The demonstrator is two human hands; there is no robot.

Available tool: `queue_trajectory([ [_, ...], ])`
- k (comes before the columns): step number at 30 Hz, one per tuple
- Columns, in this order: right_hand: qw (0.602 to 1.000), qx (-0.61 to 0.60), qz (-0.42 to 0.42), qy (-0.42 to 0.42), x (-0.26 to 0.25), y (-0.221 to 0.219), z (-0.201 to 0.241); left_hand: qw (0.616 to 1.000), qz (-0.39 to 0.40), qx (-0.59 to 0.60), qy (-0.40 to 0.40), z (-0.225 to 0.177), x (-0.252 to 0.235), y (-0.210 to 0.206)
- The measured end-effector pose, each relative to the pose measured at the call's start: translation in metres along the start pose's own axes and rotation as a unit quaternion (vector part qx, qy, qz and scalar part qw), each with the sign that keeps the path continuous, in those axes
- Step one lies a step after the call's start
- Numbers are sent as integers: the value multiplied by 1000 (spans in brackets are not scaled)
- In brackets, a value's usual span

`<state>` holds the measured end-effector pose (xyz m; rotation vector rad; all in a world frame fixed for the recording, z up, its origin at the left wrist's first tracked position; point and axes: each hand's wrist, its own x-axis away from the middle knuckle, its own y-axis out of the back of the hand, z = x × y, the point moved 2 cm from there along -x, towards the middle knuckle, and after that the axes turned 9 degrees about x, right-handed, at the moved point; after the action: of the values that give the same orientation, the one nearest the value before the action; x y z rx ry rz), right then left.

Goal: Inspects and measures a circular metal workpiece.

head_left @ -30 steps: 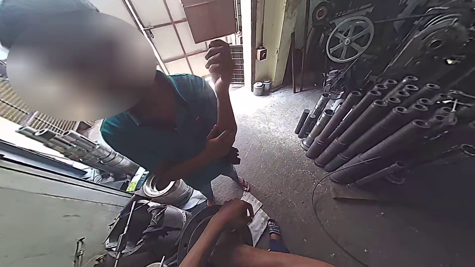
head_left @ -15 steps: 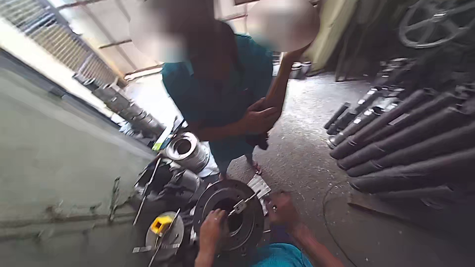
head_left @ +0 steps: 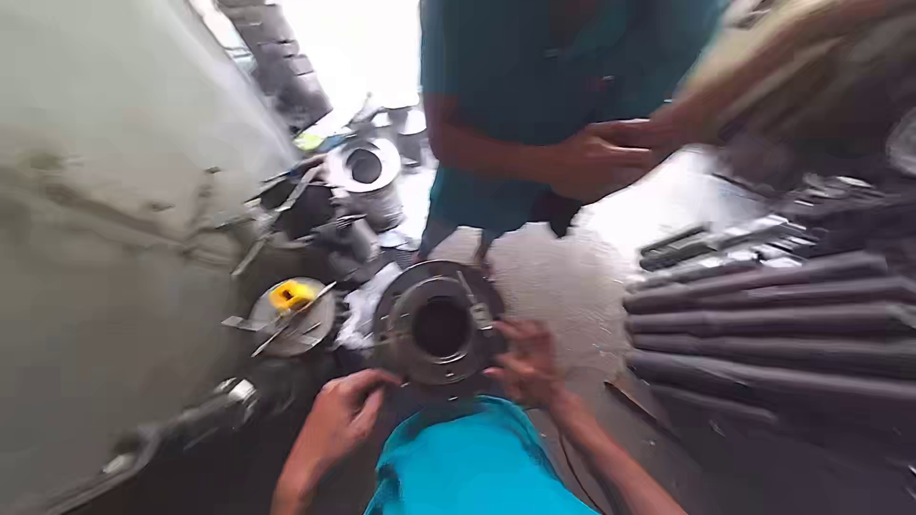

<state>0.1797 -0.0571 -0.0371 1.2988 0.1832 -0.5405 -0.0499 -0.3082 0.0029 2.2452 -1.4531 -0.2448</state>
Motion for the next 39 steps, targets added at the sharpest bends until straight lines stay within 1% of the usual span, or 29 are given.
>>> queue_trajectory([
  [1, 999, 11, -24, -30, 0, 5, -17, 999, -17, -15, 31, 4, 6, 5],
  [2, 997, 45, -20, -67, -5, 6, -37, 997, -22, -20, 66, 7, 8, 6],
  [4, 981, 96, 71, -154, -33, -5, -55, 993, -26, -12, 118, 14, 12, 0],
  [5, 970, 101, 109, -191, -53, -9, -52, 991, -36, -4, 128, 14, 6, -7],
  [6, 965, 97, 124, -208, -73, -11, -40, 990, -49, -1, 135, 11, -2, -17],
  [7, 968, 73, 140, -197, -89, -16, -20, 988, -69, -6, 139, 6, -8, -26],
  [8, 971, 53, 170, -159, -102, -25, 2, 986, -94, -15, 137, 1, -12, -33],
  [10, 965, 14, 258, -47, -106, -43, 45, 981, -149, -32, 121, -3, -16, -42],
  [11, 963, 3, 270, 14, -96, -46, 61, 977, -171, -38, 119, -4, -16, -40],
  [12, 965, -11, 255, 61, -80, -44, 71, 974, -186, -40, 125, -3, -12, -35],
  [13, 972, -30, 215, 89, -60, -38, 72, 970, -200, -37, 133, -1, -7, -31],
  [14, 979, -49, 173, 94, -40, -27, 62, 966, -213, -29, 146, 3, 1, -27],
  [15, 985, -63, 137, 77, -23, -16, 47, 961, -226, -23, 159, 9, 9, -23],
  [17, 994, -27, 102, 23, -13, 5, 4, 955, -242, -10, 173, 19, 17, -22],
  [19, 995, 7, 99, -13, -28, 13, -16, 959, -231, -1, 165, 23, 17, -23],
  [20, 994, 5, 105, -11, -42, 14, -13, 962, -223, -1, 160, 24, 12, -27],
  [21, 990, -4, 138, -8, -57, 11, -2, 964, -214, -3, 156, 23, 7, -31],
  [22, 978, -7, 207, -13, -69, 7, 16, 967, -204, -6, 151, 22, 3, -35],
  [23, 953, -5, 301, -25, -77, 3, 35, 970, -194, -9, 146, 20, 0, -37],
  [24, 920, 8, 390, -39, -81, 2, 50, 972, -187, -9, 140, 18, -3, -37],
  [25, 887, 23, 458, -60, -81, 7, 56, 974, -183, -9, 132, 15, -7, -36],
  [26, 868, 40, 486, -90, -76, 16, 50, 975, -186, -5, 123, 13, -10, -36],
  [28, 841, 77, 509, -167, -68, 38, 16, 972, -206, 0, 113, 15, -11, -35],
  [29, 831, 90, 511, -198, -70, 46, -3, 970, -219, -2, 107, 16, -12, -36],
  [31, 844, 122, 472, -224, -85, 44, -18, 963, -256, -14, 84, 20, -17, -41],
  [33, 862, 154, 420, -237, -108, 27, -3, 953, -294, -16, 69, 20, -19, -44],
  [36, 862, 158, 400, -268, -125, 16, 19, 950, -304, -10, 67, 19, -16, -45],
  [37, 873, 151, 373, -274, -125, 16, 19, 951, -300, -7, 67, 19, -15, -45],
  [39, 915, 124, 286, -258, -125, 11, 15, 954, -290, -4, 73, 24, -11, -47],
])
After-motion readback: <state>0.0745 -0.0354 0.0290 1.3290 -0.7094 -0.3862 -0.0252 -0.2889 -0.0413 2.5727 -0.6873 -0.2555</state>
